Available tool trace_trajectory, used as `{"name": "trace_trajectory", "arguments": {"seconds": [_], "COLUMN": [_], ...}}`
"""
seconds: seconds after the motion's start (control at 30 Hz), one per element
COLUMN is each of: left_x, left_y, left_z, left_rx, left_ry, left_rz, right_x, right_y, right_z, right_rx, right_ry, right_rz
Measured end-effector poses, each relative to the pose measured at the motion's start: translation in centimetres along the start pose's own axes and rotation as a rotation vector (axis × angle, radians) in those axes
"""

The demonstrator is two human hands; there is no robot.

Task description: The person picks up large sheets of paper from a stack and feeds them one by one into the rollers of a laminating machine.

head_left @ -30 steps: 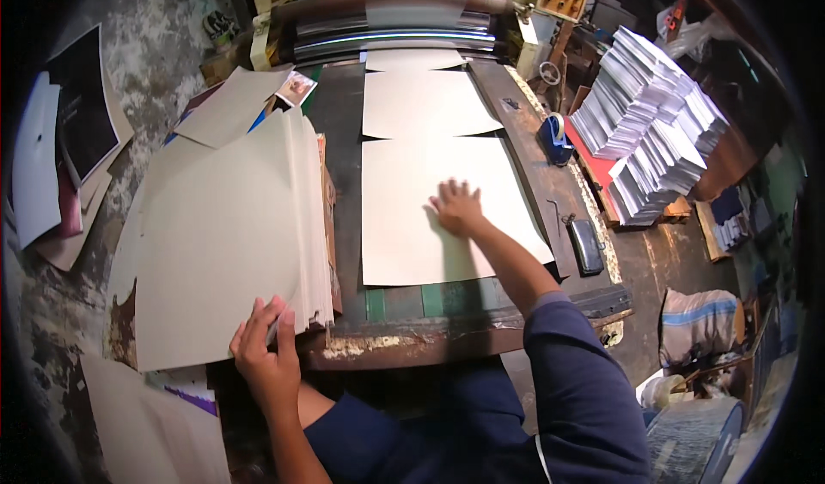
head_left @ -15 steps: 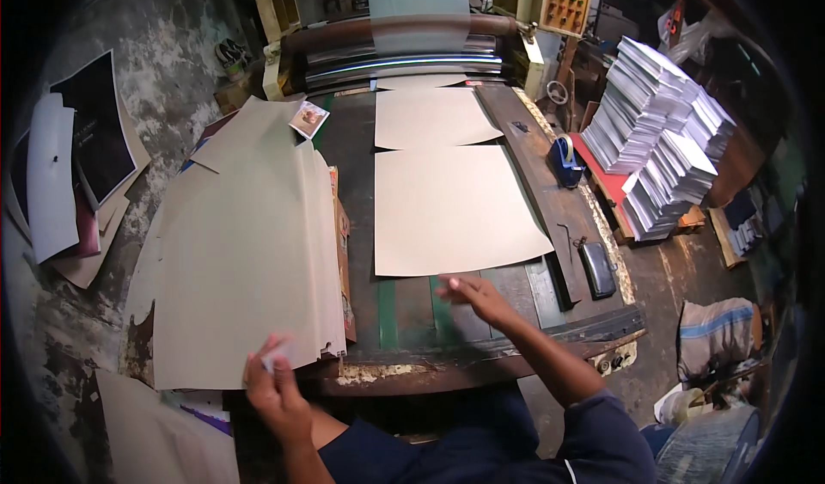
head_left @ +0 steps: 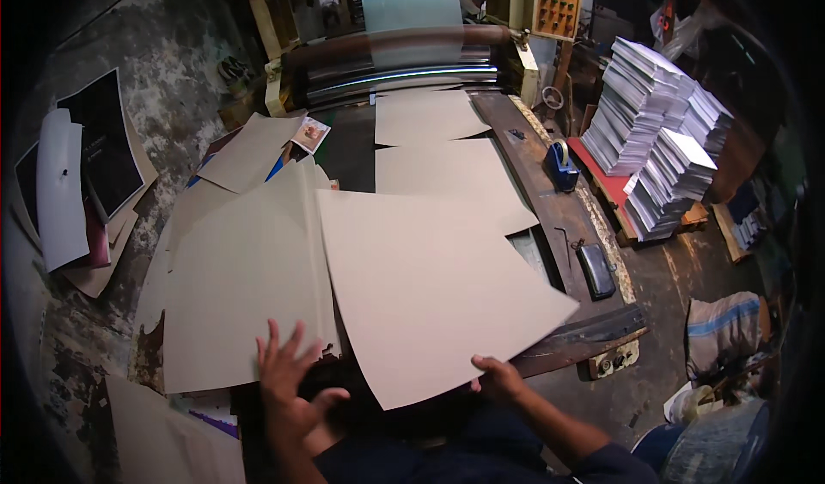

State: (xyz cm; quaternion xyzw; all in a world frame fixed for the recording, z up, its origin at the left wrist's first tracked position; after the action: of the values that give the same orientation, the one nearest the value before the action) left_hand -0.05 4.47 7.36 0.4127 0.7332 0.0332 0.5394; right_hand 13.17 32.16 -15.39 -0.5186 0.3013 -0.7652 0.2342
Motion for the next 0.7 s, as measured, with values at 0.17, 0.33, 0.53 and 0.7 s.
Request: {"name": "trace_trajectory", "arguments": {"seconds": [0.17, 0.33, 0.53, 0.7], "left_x": [-0.3, 0.1, 1.4, 0.9], "left_y": [-3.6, -5.4, -7.3, -2.8], "left_z": [-0.8, -0.5, 0.1, 0.5], "left_rx": [-0.169, -0.249, -0.553, -0.288], "left_ry": [-0.016, 0.006, 0.078, 0.268], "left_rz": [0.044, 0.200, 0.342, -0.082], "right_x": [-3.1, -2.2, -1.7, -2.2], "right_y": [6.4, 7.7, 6.2, 4.0], "right_z": [5.5, 8.4, 5.5, -0.1], "right_rx": [0.071, 0.098, 0.136, 0.114], "right_ry": [0.048, 0.058, 0.154, 0.116], "right_rz": [0.000, 0.107, -0.097, -0.082]}}
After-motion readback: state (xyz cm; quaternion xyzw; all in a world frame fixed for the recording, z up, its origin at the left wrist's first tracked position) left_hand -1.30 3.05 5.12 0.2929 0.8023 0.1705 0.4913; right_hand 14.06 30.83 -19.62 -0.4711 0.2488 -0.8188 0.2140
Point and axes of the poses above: each hand's wrist, its own z-axis away from the middle knuckle, its own x-axis out of the palm, y = z × x, the point moved 6 cm from there along -z, towards the middle knuckle, and after that the axes turned 12 degrees about -x, right-handed, at the moved point
